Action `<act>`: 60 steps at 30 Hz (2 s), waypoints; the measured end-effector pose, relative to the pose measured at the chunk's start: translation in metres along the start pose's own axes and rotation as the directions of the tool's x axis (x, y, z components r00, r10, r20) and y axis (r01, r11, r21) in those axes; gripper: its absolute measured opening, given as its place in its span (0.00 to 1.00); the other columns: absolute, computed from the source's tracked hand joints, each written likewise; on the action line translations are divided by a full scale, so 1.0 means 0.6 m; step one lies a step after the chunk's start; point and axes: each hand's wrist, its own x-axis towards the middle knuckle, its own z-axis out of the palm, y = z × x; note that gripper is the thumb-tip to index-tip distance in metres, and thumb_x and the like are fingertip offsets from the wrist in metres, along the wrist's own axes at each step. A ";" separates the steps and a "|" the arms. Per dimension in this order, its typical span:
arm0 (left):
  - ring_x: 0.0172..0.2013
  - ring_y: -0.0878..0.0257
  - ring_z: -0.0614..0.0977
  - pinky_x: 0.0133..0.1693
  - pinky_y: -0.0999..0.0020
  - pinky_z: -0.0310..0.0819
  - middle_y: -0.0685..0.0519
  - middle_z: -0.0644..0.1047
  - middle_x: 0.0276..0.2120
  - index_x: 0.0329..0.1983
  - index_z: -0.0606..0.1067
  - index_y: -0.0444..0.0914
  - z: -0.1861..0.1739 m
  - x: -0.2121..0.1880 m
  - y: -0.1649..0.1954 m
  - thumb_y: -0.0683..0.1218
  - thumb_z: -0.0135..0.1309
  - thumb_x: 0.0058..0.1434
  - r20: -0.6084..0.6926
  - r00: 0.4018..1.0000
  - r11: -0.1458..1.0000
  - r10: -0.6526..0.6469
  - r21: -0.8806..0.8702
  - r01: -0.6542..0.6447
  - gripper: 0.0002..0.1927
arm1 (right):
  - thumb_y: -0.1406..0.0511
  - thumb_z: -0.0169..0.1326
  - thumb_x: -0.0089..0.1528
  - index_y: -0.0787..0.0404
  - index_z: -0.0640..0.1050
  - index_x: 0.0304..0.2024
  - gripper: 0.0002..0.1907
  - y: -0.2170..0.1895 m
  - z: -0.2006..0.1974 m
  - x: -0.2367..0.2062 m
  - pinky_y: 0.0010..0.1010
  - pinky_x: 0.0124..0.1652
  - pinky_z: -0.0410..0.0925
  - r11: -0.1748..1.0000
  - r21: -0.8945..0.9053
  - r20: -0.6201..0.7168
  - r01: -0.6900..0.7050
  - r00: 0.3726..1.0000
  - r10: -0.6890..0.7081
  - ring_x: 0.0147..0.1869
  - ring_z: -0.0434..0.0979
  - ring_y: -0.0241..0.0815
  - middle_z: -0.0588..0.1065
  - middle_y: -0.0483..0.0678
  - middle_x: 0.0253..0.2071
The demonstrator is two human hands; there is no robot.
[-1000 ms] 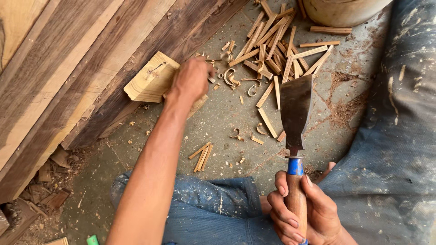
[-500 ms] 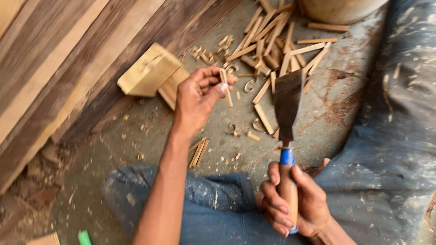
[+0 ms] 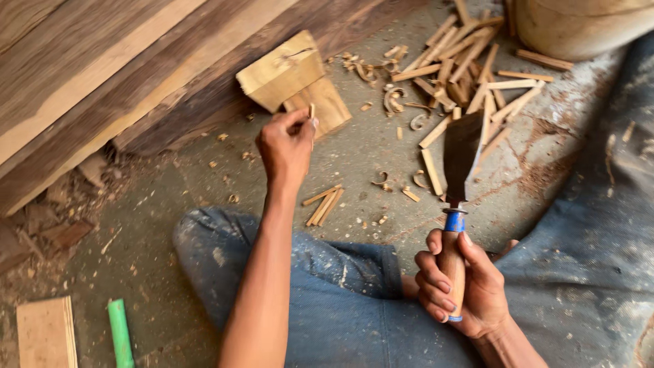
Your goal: The person sits on the floor and uses a chisel to scrape and shape small wood pieces, handling them individually while working over a pile of wood shavings.
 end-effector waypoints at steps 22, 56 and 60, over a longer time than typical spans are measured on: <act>0.22 0.68 0.78 0.25 0.71 0.72 0.56 0.79 0.21 0.36 0.82 0.36 0.011 0.052 -0.091 0.45 0.57 0.61 0.074 0.992 0.994 -0.107 0.009 0.106 0.08 | 0.52 0.44 0.72 0.62 0.67 0.45 0.19 0.008 -0.021 0.023 0.29 0.17 0.64 0.996 -0.082 -0.171 -0.027 0.985 0.013 0.18 0.61 0.35 0.62 0.47 0.23; 0.17 0.70 0.82 0.17 0.76 0.74 0.51 0.82 0.20 0.28 0.82 0.35 0.011 0.059 -0.055 0.44 0.68 0.55 0.060 0.869 0.856 -0.492 -0.148 0.495 0.07 | 0.51 0.42 0.71 0.64 0.69 0.49 0.22 0.018 -0.012 0.033 0.28 0.16 0.63 0.957 -0.277 -0.247 -0.084 0.969 0.014 0.17 0.62 0.35 0.63 0.46 0.22; 0.17 0.70 0.80 0.16 0.76 0.72 0.52 0.83 0.21 0.27 0.82 0.36 0.003 0.068 -0.058 0.45 0.68 0.54 0.086 0.855 0.852 -0.511 -0.081 0.517 0.08 | 0.55 0.44 0.63 0.61 0.71 0.49 0.19 0.036 0.011 0.046 0.31 0.16 0.61 0.693 -0.657 -0.507 -0.296 0.854 -0.115 0.16 0.64 0.38 0.66 0.46 0.21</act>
